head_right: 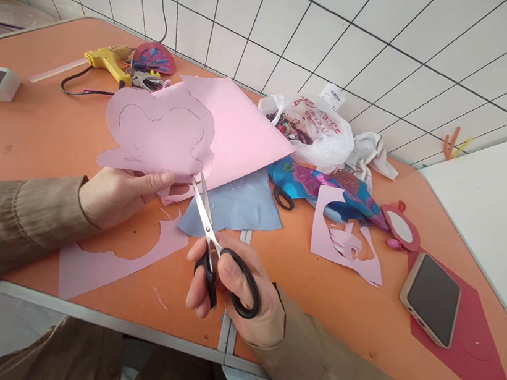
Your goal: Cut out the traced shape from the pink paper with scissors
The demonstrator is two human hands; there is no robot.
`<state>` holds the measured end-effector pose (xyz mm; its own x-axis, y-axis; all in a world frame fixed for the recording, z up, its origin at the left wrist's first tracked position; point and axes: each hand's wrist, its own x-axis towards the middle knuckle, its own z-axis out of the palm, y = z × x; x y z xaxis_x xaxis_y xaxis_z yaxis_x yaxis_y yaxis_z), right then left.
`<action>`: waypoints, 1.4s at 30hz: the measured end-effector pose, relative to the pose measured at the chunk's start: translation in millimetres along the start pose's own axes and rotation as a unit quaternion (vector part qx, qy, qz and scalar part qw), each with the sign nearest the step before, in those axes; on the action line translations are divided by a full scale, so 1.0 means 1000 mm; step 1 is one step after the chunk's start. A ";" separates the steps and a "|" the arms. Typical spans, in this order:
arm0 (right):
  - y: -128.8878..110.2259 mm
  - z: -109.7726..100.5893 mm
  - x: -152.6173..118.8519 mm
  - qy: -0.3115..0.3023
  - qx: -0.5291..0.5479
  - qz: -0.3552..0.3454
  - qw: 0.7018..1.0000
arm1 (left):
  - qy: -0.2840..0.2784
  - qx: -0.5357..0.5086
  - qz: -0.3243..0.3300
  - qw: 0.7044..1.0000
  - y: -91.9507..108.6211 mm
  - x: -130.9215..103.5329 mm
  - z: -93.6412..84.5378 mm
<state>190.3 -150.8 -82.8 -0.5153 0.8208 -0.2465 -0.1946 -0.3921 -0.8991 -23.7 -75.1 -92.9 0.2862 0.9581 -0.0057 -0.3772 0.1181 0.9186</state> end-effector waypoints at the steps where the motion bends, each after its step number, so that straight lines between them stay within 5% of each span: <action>1: 0.000 0.000 0.000 0.000 0.000 0.001 1.000 | -0.003 0.002 0.002 1.000 -0.001 0.000 -0.001; 7: -0.001 0.000 0.000 0.000 0.000 0.004 1.000 | -0.001 0.023 0.010 1.000 -0.001 -0.001 -0.001; 25: 0.002 0.000 0.000 -0.002 -0.012 -0.005 1.000 | 0.038 -0.132 -0.075 0.988 0.007 -0.002 0.008; 33: -0.002 0.002 0.000 0.002 -0.022 -0.003 1.000 | -0.009 -0.122 -0.029 0.992 0.011 0.002 0.001; 42: 0.000 0.001 0.002 0.004 -0.035 -0.012 0.999 | 0.021 -0.103 -0.036 0.994 0.017 0.003 -0.002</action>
<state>188.8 -150.0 -83.3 -0.5049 0.8329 -0.2267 -0.1488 -0.3427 -0.9276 -30.9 -70.1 -78.2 0.2843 0.9545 -0.0897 -0.5306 0.2345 0.8145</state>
